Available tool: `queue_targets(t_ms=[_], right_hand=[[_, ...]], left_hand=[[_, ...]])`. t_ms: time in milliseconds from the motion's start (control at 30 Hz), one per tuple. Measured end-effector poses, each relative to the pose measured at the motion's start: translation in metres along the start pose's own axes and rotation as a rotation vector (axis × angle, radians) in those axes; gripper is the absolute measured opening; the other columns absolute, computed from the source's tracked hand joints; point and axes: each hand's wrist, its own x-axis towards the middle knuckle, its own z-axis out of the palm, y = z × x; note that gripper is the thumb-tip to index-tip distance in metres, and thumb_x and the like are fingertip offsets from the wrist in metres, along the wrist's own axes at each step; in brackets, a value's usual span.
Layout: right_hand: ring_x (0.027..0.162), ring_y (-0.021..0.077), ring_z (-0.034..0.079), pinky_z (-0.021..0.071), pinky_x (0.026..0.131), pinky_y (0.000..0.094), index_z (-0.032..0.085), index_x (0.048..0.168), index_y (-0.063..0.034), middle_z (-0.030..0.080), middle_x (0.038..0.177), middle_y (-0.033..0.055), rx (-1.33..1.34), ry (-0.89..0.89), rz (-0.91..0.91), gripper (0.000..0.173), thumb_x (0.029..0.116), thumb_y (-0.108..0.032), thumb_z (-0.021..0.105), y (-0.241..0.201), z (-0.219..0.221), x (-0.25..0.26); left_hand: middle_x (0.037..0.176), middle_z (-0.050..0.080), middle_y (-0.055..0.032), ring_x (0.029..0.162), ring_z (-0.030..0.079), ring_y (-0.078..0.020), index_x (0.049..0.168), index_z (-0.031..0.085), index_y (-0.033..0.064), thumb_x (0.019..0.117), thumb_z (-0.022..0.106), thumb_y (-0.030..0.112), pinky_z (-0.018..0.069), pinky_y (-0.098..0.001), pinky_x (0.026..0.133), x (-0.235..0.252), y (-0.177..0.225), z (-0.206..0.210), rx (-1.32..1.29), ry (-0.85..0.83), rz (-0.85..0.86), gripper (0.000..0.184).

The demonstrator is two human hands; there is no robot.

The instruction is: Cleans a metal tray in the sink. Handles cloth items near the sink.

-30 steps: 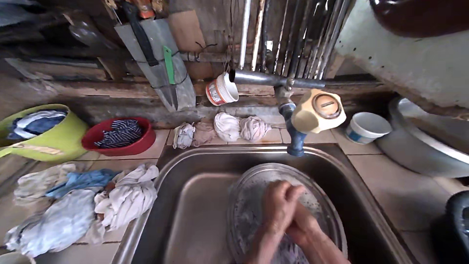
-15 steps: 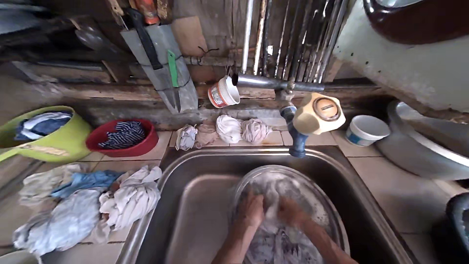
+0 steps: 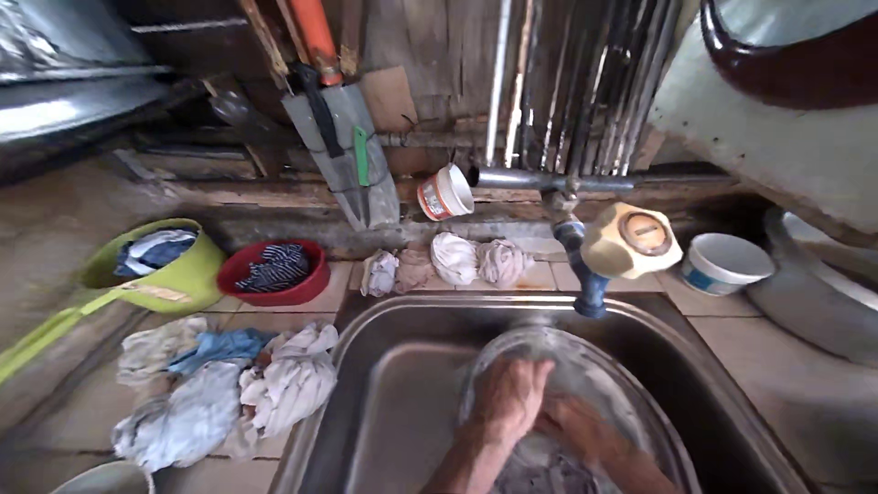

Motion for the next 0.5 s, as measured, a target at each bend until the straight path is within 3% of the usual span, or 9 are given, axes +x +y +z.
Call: queue_targets(t_ms=[67,133,200,233,300,367,433,500], right_hand=[[0.115,0.0449,0.064,0.0466,0.101,0.0632,0.070,0.122,-0.0003,0.069,0.117,0.0260,0.040,0.010,0.283,0.040,0.1041,-0.033,0.056,0.009,-0.002,0.005],[0.113,0.0487,0.063,0.0453,0.099,0.0672,0.062,0.129,0.0047,0.068,0.116,0.0298,0.177,0.209,0.444,0.042,0.1025,-0.028,0.059,0.010,0.007,0.007],[0.111,0.0482,0.065,0.0480,0.098,0.0659,0.053,0.142,0.0030,0.068,0.118,0.0296,0.181,0.206,0.362,0.048,0.1002,-0.021,0.059,-0.005,0.014,0.002],[0.112,0.0466,0.066,0.0488,0.100,0.0633,0.053,0.142,0.0046,0.068,0.120,0.0295,0.189,0.155,0.243,0.048,0.0979,-0.013,0.060,-0.011,0.016,-0.003],[0.120,0.0453,0.063,0.0453,0.107,0.0602,0.055,0.142,0.0045,0.064,0.130,0.0295,0.206,0.049,0.038,0.047,0.0969,-0.005,0.060,-0.007,0.014,-0.008],[0.111,0.0441,0.067,0.0497,0.099,0.0634,0.066,0.133,-0.0012,0.070,0.121,0.0257,0.170,0.119,0.026,0.038,0.0951,-0.009,0.066,0.013,0.012,-0.007],[0.110,0.0503,0.065,0.0472,0.098,0.0686,0.062,0.133,0.0035,0.068,0.117,0.0304,0.148,0.231,0.237,0.040,0.0962,-0.011,0.064,0.027,0.010,-0.009],[0.117,0.0542,0.061,0.0446,0.099,0.0706,0.054,0.140,0.0052,0.064,0.125,0.0340,0.087,0.258,0.491,0.048,0.0972,-0.015,0.062,0.029,0.012,-0.010]], left_hand=[[0.104,0.072,-0.0221,0.104,0.070,-0.0376,0.108,0.071,-0.0002,0.1101,0.032,0.050,0.0545,-0.0568,0.088,-0.004,-0.014,0.014,0.006,0.007,0.019,0.064],[0.104,0.071,-0.0209,0.101,0.071,-0.0362,0.112,0.069,0.0006,0.1092,0.039,0.049,0.0556,-0.0551,0.087,-0.006,-0.035,0.012,-0.045,0.096,0.033,0.057],[0.115,0.069,-0.0140,0.107,0.068,-0.0283,0.122,0.066,0.0081,0.1068,0.046,0.047,0.0552,-0.0485,0.092,-0.008,-0.054,-0.020,-0.090,0.256,-0.014,0.046],[0.121,0.068,-0.0127,0.113,0.067,-0.0268,0.126,0.066,0.0099,0.1056,0.050,0.045,0.0544,-0.0472,0.097,-0.010,-0.063,-0.044,-0.088,0.367,-0.043,0.043],[0.127,0.066,-0.0175,0.119,0.064,-0.0326,0.129,0.065,0.0074,0.1034,0.059,0.040,0.0514,-0.0521,0.102,-0.012,-0.086,-0.092,-0.071,0.639,-0.070,0.042],[0.132,0.059,-0.0262,0.123,0.058,-0.0437,0.132,0.061,0.0028,0.1013,0.064,0.038,0.0486,-0.0602,0.102,-0.005,-0.117,-0.132,-0.006,0.888,-0.058,0.047],[0.145,0.048,-0.0299,0.133,0.048,-0.0494,0.146,0.051,0.0054,0.1024,0.060,0.044,0.0426,-0.0640,0.107,0.003,-0.144,-0.162,0.021,0.877,-0.133,0.059],[0.157,0.040,-0.0274,0.144,0.039,-0.0476,0.153,0.045,0.0071,0.1059,0.052,0.046,0.0348,-0.0625,0.115,0.004,-0.155,-0.177,0.071,0.703,-0.211,0.062]])
